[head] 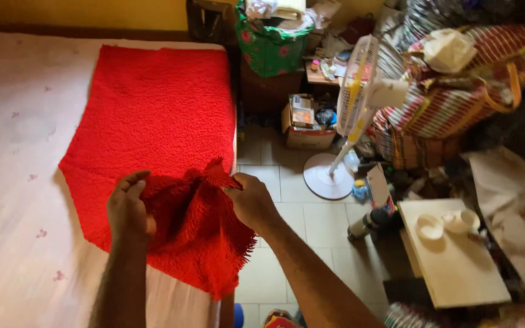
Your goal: Fold a red textured blanket on a bed.
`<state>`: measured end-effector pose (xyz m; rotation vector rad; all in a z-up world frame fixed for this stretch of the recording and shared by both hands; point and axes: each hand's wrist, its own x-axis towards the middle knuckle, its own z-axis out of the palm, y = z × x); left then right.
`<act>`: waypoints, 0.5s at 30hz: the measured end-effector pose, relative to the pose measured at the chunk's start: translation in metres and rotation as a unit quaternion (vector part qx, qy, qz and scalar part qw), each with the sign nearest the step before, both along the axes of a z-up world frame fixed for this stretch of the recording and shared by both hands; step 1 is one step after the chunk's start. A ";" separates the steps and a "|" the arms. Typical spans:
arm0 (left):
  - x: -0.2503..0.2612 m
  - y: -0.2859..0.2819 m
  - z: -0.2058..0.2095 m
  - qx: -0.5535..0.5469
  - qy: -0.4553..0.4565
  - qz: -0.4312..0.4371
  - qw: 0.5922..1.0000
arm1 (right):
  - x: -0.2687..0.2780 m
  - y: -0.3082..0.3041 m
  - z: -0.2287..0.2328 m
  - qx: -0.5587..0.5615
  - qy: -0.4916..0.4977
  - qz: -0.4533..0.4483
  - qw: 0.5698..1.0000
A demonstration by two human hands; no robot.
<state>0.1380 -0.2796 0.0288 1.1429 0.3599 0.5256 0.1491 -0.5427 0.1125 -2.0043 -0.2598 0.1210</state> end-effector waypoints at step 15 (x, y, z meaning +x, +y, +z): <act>0.007 -0.028 0.028 0.006 0.044 0.179 0.983 | 0.079 -0.030 -0.007 -0.052 0.016 0.142 0.988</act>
